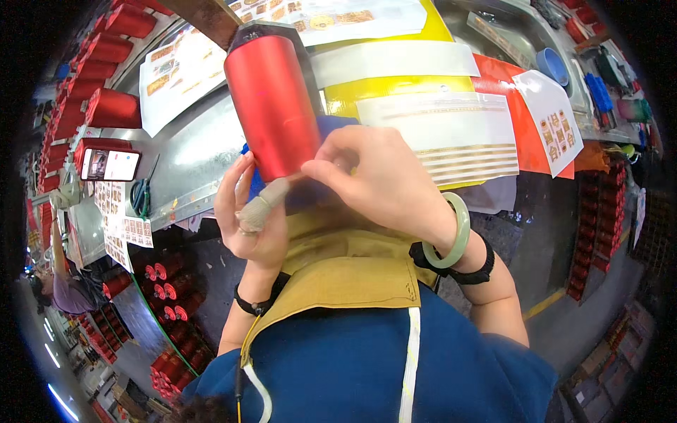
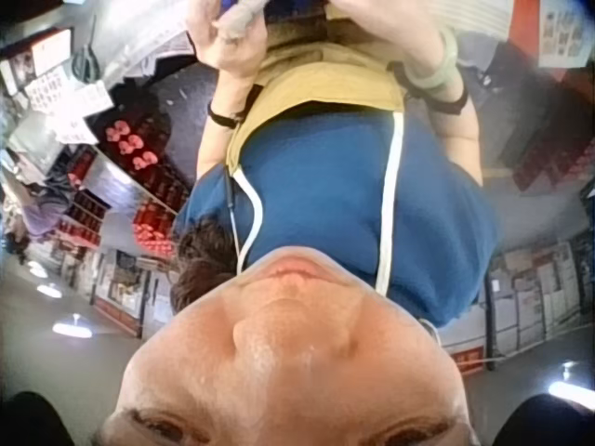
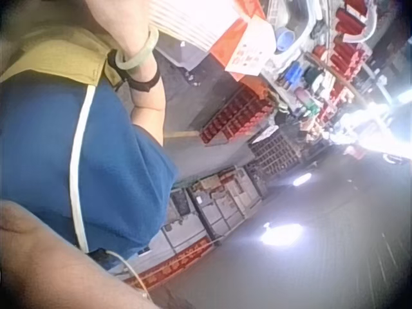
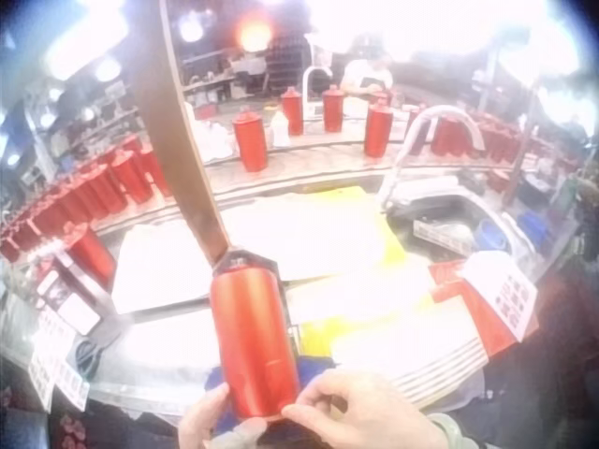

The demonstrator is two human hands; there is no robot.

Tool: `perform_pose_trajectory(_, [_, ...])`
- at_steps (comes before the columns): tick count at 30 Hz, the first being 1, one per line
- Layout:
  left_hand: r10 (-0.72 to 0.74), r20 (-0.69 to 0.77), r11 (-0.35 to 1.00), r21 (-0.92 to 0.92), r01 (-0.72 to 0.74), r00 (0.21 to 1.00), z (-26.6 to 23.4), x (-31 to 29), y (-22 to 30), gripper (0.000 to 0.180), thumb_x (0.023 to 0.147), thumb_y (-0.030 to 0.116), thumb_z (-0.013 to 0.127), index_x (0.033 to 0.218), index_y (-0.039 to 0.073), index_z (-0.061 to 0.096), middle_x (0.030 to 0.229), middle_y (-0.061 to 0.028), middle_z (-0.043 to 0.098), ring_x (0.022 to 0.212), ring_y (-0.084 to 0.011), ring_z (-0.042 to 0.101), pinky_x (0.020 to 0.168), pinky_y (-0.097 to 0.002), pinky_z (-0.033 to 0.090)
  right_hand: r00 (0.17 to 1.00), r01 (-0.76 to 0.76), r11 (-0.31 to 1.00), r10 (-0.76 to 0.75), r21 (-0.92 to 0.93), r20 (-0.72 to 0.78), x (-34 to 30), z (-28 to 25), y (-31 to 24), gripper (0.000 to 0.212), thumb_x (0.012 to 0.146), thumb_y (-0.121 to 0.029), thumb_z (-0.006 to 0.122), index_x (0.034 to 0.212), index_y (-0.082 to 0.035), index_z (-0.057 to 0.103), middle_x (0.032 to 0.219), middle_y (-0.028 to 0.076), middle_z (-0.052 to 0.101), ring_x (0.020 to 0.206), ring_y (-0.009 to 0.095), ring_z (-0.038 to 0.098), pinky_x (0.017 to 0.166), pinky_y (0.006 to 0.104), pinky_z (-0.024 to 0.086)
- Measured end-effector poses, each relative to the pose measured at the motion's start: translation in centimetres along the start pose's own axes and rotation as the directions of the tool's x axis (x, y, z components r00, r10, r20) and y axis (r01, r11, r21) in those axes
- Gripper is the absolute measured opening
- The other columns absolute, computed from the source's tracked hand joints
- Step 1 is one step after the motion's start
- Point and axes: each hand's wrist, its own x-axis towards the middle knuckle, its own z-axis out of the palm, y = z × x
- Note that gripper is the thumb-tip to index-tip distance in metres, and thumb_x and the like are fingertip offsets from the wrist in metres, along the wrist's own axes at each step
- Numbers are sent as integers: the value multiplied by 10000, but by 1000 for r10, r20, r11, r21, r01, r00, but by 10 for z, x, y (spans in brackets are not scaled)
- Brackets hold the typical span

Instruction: Applying gold-colored decorative labels and stickers to red metal canisters on a factory assembly line.

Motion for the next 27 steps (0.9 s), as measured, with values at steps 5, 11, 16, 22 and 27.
perform_pose_trajectory(5, [175,109,952,236,-196,979,1,12,4,494,754,-75,843,1209,-67,651,1291,-184,649,1183,-365,653,985,-435,566,1000,5,999,-5,-38,-2,-1,-2,-1,232,899,-212,757,882,20,756,783,156,728,694,251,704,660,343,543])
perform_pose_trajectory(11, [-94,-48,983,-162,85,994,5,-7,-11,527,823,-123,785,1312,-73,595,1330,-214,624,1223,-330,653,1073,-396,544,990,78,988,-92,-134,-107,-2,-13,14,258,906,-210,741,1004,27,716,925,169,724,869,268,695,792,352,537])
perform_pose_trajectory(16, [-88,-17,988,-130,85,996,4,-9,-8,510,847,-166,732,1322,-139,546,1370,-257,583,1250,-418,619,1056,-548,559,969,116,992,-101,52,-228,-9,-4,31,204,997,-111,628,1172,-5,626,990,34,593,896,107,534,841,265,450])
perform_pose_trajectory(22, [-35,-9,997,-72,34,999,2,-10,-11,529,854,-140,745,1339,-135,535,1372,-261,585,1257,-417,614,1057,-543,555,959,268,962,-260,54,-114,-11,-3,16,191,1008,-40,547,1167,-5,646,1006,161,694,956,308,673,895,362,520])
perform_pose_trajectory(27, [-29,-55,1000,-1,29,998,4,-4,-6,508,770,-108,816,1247,-67,647,1250,-208,690,1173,-387,670,994,-442,576,944,250,965,-261,-79,-201,-13,5,12,125,962,-32,607,1081,-16,641,974,172,688,915,368,681,809,402,534])
